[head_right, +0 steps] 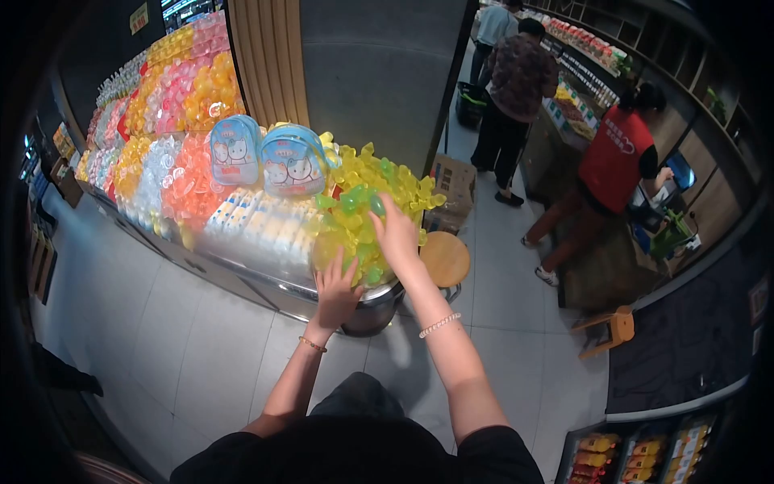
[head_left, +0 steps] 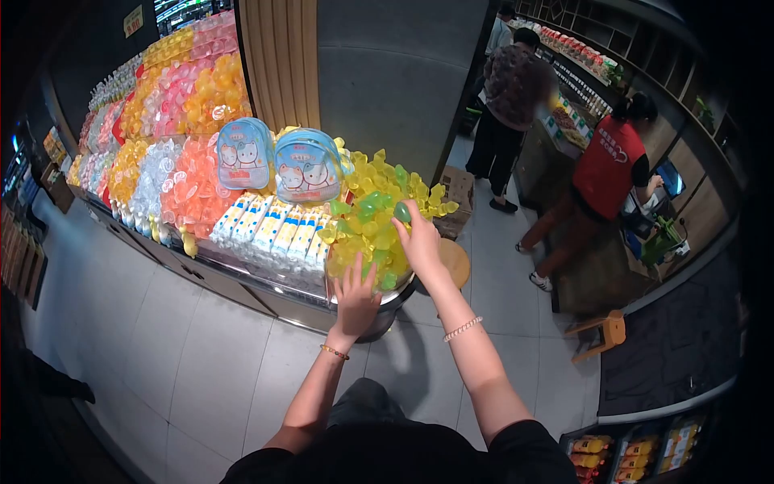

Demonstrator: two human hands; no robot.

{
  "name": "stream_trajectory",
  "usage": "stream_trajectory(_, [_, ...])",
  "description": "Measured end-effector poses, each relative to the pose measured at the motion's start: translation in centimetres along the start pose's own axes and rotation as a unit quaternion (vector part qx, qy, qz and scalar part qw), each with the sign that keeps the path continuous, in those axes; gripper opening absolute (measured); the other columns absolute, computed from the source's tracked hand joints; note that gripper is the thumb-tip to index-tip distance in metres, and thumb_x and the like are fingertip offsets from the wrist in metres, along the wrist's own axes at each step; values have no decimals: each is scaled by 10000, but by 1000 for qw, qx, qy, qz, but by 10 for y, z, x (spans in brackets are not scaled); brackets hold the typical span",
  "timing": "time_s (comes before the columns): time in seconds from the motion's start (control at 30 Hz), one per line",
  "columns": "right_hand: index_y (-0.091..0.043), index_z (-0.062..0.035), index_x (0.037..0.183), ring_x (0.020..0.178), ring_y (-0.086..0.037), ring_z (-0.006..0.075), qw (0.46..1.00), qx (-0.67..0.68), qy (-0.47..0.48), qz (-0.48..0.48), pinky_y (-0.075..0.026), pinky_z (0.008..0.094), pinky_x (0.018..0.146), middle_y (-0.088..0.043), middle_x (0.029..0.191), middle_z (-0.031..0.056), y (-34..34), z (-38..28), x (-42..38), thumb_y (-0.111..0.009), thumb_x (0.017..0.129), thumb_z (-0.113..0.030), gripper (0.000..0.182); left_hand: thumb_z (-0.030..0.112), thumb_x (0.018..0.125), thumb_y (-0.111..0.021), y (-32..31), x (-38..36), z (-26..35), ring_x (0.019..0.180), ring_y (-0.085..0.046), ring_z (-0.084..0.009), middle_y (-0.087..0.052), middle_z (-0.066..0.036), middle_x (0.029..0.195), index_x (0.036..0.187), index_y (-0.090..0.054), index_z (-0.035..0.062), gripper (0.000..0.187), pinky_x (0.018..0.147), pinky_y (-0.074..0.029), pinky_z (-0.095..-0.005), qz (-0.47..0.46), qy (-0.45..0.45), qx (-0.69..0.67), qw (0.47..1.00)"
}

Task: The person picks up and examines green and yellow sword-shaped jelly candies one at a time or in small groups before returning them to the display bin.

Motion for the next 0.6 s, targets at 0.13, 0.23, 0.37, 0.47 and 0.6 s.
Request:
stream_trajectory(0.13, [-511, -112, 1178, 897, -631, 400, 999, 0, 6, -50, -512, 463, 706, -659, 1019, 174, -6, 15, 2, -642, 877, -208, 341, 129, 828, -620, 4, 3, -4, 1315, -343, -426, -295, -210, 1482, 1367, -442, 45, 573, 1065, -263, -591, 54, -14, -63, 996])
stream_trajectory(0.23, [-522, -115, 1163, 881, -638, 384, 996, 15, 44, -81, -516, 449, 695, -663, 1013, 150, -6, 0, -18, -647, 869, -207, 333, 104, 848, -588, 20, 22, -3, 1330, -319, -437, -321, -224, 1456, 1367, -428, 25, 549, 1095, -258, -540, 92, -5, -112, 989])
stream_trajectory(0.37, [-538, -107, 1133, 857, -649, 353, 997, 27, 76, -12, -523, 418, 678, -665, 999, 123, 17, -33, -32, -649, 864, -205, 308, 104, 856, -583, 30, 59, -8, 1354, -291, -430, -332, -243, 1440, 1399, -374, 20, 588, 1110, -275, -495, 99, 10, -126, 987])
stream_trajectory(0.47, [-545, -107, 1110, 836, -652, 337, 998, 6, 64, -9, -524, 414, 654, -665, 981, 106, 16, -35, -23, -652, 855, -203, 293, 110, 859, -580, 19, 79, -14, 1354, -292, -437, -293, -246, 1474, 1421, -333, 23, 620, 1103, -298, -484, 82, -5, -108, 991])
stream_trajectory(0.6, [-540, -112, 1108, 833, -652, 365, 999, 18, 42, -26, -516, 439, 658, -673, 968, 132, -15, -13, -19, -659, 859, -216, 295, 126, 858, -586, -22, 95, -29, 1244, -434, -438, -226, -240, 1515, 1433, -309, 21, 647, 1008, -411, -460, 9, 6, -117, 993])
Point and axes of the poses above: each hand's wrist, its own x-axis towards the middle knuckle, its own y-axis out of the back of the hand, z = x × y, the point moved 9 cm from there along x, towards the middle knuckle
